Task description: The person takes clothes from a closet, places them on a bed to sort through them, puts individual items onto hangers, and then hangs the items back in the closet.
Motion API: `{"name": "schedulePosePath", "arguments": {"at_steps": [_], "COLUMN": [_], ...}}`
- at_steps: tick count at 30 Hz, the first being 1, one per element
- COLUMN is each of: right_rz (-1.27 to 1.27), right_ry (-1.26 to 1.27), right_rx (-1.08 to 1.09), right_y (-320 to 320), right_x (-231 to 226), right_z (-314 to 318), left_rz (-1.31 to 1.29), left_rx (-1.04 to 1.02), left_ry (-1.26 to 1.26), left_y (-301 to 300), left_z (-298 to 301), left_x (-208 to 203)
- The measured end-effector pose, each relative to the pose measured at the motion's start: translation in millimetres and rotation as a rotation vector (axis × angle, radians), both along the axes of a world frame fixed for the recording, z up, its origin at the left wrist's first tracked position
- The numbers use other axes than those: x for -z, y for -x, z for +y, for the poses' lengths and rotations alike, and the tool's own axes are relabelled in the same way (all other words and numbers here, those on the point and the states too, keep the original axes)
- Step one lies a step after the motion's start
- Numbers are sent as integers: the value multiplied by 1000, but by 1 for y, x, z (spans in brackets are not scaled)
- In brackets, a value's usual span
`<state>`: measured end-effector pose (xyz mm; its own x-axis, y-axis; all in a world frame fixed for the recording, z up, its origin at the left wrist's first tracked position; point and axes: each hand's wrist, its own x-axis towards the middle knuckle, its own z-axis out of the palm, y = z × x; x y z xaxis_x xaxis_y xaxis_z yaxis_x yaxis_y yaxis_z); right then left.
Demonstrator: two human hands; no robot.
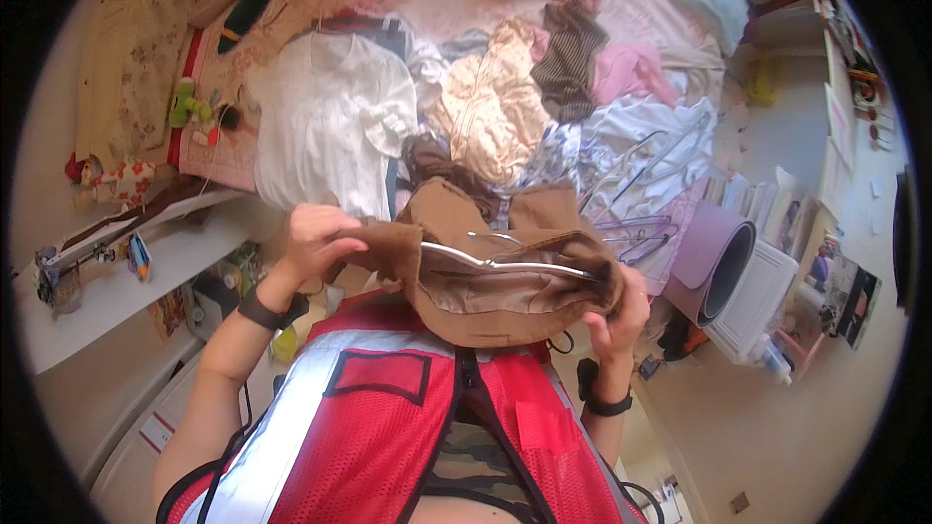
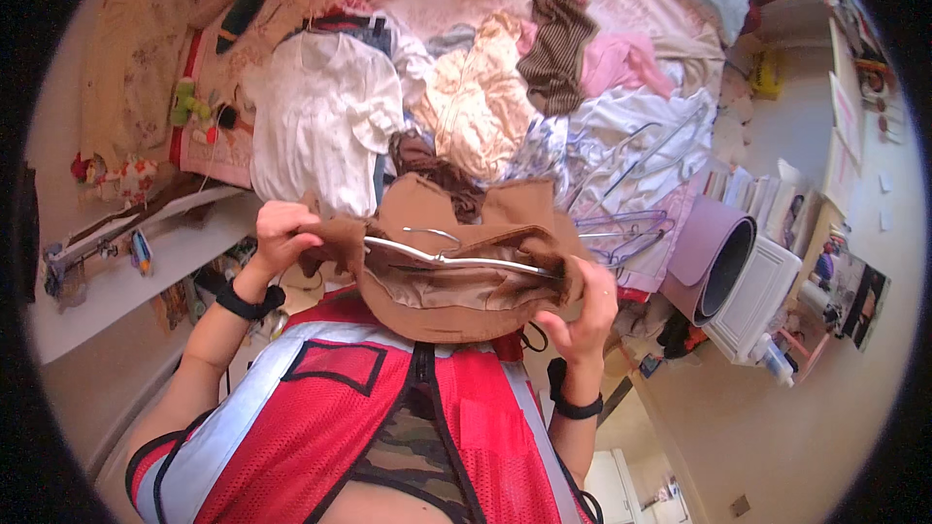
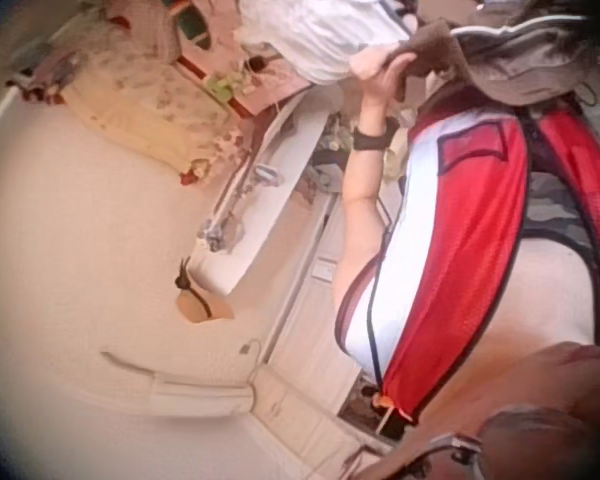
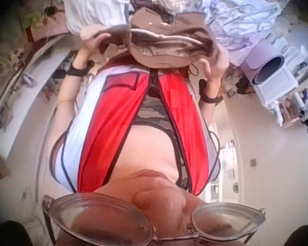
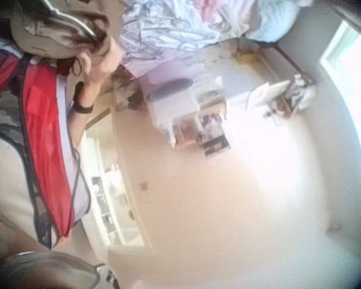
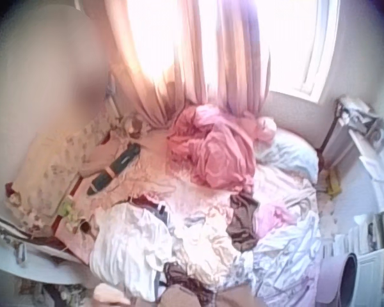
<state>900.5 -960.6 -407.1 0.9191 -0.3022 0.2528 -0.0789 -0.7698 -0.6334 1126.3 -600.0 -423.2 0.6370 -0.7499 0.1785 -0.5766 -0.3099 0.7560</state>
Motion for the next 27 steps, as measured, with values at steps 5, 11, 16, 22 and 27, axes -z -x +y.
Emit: {"name": "schedulePosePath", "arguments": {"at_steps": [5, 11, 16, 22, 27], "right_rz": [166, 196, 280, 374, 308], "right_ry": [7, -62, -24, 106, 413], "right_rx": [-149, -180, -62, 25, 187], "right_y": [6, 23, 15, -50, -138], "right_x": [56, 81, 80, 168, 289], "right_z": [-6, -24, -45, -87, -98], "left_rz": [180, 430, 647, 394, 43], "left_rx": [37, 92, 104, -3, -217], "left_ry": [-31, -70, -149, -277, -523], "left_y": [1, 12, 8, -30, -65], "left_z": [-11, -24, -40, -76, -94], "left_x": [48, 85, 105, 185, 290]}}
